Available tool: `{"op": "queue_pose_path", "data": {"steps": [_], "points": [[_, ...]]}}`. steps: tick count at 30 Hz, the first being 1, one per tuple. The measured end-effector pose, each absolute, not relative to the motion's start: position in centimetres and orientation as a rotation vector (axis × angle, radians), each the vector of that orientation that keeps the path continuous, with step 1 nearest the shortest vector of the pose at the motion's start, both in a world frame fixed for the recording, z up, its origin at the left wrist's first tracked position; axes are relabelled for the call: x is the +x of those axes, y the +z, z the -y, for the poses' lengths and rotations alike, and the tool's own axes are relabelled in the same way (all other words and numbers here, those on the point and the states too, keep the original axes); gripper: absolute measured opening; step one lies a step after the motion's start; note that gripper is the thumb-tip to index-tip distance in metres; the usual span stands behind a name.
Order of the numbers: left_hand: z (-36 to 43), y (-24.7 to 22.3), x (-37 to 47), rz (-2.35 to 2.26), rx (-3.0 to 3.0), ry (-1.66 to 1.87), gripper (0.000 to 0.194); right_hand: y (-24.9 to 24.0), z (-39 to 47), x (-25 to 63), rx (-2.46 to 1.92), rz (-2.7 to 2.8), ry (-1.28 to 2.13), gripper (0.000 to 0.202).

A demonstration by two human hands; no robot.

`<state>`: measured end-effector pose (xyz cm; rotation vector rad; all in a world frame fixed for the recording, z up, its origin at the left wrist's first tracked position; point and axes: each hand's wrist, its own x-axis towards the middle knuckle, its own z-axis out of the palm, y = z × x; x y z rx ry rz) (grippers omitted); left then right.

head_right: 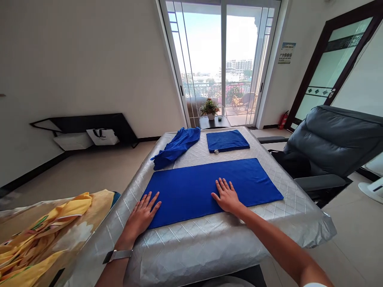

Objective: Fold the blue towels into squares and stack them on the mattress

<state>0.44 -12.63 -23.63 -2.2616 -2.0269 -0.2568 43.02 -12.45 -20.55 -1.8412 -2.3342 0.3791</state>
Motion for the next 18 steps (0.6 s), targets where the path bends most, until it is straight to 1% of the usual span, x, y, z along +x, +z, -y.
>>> {"op": "queue_pose_path", "data": {"steps": [5,9,12,18], "points": [[12.5,-23.6,0.4,2.088,-2.244,-0.205,0.067,-22.4,12.8,56.8,-2.337,2.018,0.173,0.076],[12.3,-23.9,0.1,2.085,-2.242,-0.192,0.068,-23.9,13.6,64.4,-2.476,1.841,0.127,0.078],[12.2,-24.2,-0.3,2.070,-2.243,-0.222,0.069,-24.8,14.0,66.2,-2.470,1.848,0.095,0.077],[12.2,-24.2,-0.3,2.088,-2.238,-0.259,0.069,-25.2,14.0,66.0,-2.443,1.871,0.057,0.077]]}}
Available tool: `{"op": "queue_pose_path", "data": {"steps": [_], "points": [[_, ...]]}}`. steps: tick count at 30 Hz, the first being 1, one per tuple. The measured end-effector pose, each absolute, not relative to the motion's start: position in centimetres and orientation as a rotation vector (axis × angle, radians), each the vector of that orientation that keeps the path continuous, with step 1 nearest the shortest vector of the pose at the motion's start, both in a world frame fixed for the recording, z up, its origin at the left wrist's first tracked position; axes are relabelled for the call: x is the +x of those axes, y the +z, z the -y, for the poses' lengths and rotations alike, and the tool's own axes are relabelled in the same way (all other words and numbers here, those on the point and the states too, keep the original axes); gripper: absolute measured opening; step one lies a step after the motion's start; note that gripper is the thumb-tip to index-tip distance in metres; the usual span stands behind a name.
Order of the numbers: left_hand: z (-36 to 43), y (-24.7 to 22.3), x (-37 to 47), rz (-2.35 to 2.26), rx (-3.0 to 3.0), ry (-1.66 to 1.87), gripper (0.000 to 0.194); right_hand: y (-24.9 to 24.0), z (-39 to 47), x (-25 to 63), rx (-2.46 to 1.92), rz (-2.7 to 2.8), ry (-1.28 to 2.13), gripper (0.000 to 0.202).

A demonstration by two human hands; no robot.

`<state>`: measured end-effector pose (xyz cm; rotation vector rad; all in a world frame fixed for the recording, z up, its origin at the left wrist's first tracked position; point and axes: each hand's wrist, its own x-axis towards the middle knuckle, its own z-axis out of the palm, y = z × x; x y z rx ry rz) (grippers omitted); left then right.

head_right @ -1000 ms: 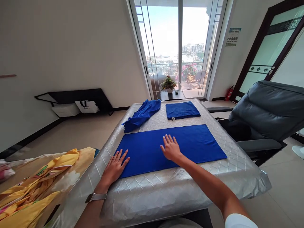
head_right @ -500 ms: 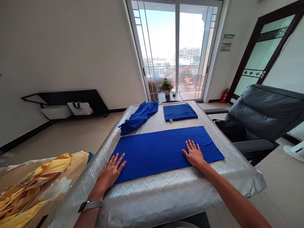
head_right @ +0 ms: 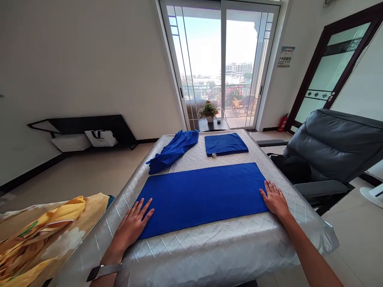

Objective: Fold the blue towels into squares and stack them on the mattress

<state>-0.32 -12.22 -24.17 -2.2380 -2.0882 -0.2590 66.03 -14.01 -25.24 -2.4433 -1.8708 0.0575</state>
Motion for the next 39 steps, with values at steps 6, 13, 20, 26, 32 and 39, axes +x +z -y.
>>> {"op": "queue_pose_path", "data": {"steps": [6,13,20,26,32,39], "points": [[12.7,-23.2,0.5,2.139,-2.220,-0.219,0.069,-25.4,14.1,66.2,-2.427,1.858,0.061,0.078],[12.9,-23.0,0.5,2.158,-2.239,-0.237,0.068,-25.3,14.1,66.1,-2.435,1.854,0.054,0.079],[13.0,-23.4,0.1,2.119,-2.243,-0.209,0.070,-25.0,14.2,66.2,-2.435,1.884,0.064,0.079],[13.0,-24.2,-1.1,2.066,-2.307,-0.169,0.069,-25.2,14.6,66.4,-2.442,1.910,0.063,0.080],[12.3,-24.4,-2.7,2.137,-2.310,-0.096,0.068,-24.2,14.4,66.3,-2.537,1.883,0.097,0.078],[4.6,-20.0,0.7,2.060,-2.351,-0.277,0.066,-17.6,8.2,54.8,-2.108,2.209,0.125,0.068]]}}
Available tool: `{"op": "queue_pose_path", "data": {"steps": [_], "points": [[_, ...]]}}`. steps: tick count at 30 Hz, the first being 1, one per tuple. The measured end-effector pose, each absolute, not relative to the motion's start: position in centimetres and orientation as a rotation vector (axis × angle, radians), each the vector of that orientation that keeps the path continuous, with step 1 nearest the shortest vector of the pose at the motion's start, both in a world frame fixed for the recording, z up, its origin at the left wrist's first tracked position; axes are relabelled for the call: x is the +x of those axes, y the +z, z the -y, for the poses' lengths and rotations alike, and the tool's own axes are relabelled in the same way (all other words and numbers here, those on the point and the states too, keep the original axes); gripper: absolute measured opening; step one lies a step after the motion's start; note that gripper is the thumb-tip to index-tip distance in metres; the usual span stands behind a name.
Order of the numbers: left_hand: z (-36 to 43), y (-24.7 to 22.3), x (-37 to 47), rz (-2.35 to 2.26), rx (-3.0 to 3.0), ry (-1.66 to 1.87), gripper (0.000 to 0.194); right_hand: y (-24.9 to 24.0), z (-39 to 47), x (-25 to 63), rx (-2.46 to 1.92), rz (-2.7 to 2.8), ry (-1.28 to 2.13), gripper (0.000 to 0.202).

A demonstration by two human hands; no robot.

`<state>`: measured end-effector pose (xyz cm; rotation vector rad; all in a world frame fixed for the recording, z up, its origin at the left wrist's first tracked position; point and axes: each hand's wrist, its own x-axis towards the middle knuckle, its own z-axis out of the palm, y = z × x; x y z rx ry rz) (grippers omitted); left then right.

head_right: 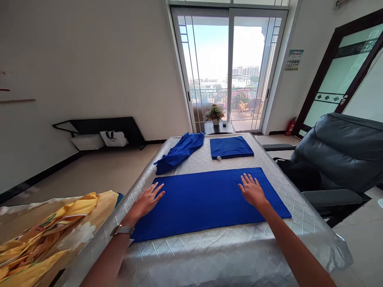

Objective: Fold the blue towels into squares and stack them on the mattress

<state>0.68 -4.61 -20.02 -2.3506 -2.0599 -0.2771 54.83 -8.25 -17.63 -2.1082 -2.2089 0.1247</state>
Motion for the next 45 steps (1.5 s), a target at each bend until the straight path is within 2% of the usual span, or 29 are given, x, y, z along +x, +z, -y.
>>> {"op": "queue_pose_path", "data": {"steps": [6,10,14,21,25,45], "points": [[-1.5,-19.2,3.2,2.091,-2.291,-0.345,0.059,-15.9,2.5,41.2,-1.754,2.370,0.353,0.064],[-1.7,-20.3,2.6,2.112,-2.245,-0.365,0.058,-17.9,1.0,38.7,-1.735,2.397,0.405,0.065],[-1.5,-20.8,2.3,2.132,-2.223,-0.366,0.060,-19.8,0.4,42.5,-1.794,2.401,0.343,0.067],[-2.1,-21.0,2.3,2.149,-2.228,-0.323,0.062,-20.8,0.1,58.2,-2.196,2.121,0.230,0.065],[-2.4,-21.1,2.2,2.163,-2.220,-0.303,0.063,-22.1,-0.1,63.7,-2.352,1.942,0.155,0.065],[-3.3,-21.8,1.8,2.218,-2.157,-0.199,0.062,-22.6,-0.7,64.6,-2.350,1.898,0.201,0.064]]}}
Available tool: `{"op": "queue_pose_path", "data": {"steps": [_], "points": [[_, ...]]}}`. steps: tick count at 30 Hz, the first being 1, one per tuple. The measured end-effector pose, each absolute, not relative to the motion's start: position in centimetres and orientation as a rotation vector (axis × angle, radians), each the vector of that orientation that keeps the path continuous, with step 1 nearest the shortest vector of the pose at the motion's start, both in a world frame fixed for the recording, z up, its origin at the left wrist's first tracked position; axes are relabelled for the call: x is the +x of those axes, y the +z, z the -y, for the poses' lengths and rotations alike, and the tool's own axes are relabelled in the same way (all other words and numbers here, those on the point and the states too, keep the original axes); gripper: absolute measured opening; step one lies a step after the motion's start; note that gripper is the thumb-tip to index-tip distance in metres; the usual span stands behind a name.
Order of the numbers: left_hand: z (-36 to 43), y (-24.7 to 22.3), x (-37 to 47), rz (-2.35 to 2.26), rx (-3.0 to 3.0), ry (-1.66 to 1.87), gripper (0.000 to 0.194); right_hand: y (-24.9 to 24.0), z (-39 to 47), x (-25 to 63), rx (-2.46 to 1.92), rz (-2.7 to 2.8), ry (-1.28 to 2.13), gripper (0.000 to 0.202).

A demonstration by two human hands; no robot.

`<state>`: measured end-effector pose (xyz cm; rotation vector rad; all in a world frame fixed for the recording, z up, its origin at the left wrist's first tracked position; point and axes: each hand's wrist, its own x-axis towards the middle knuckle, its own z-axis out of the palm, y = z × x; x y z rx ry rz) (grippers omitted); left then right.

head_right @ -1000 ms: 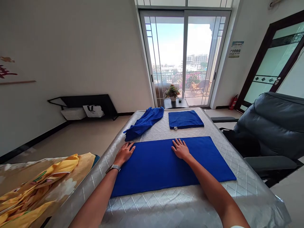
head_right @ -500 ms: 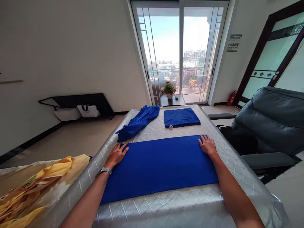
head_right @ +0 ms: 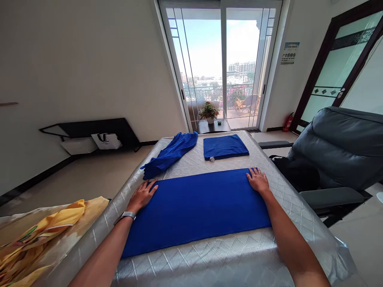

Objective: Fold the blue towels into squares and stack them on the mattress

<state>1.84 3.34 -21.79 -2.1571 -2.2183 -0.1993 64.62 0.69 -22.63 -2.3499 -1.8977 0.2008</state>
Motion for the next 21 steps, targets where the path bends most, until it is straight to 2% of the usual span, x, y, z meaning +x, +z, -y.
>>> {"op": "queue_pose_path", "data": {"steps": [21], "points": [[-3.0,-21.7,2.2,2.204,-2.157,-0.289,0.061,-23.6,-1.0,65.9,-2.309,1.955,0.138,0.065]]}}
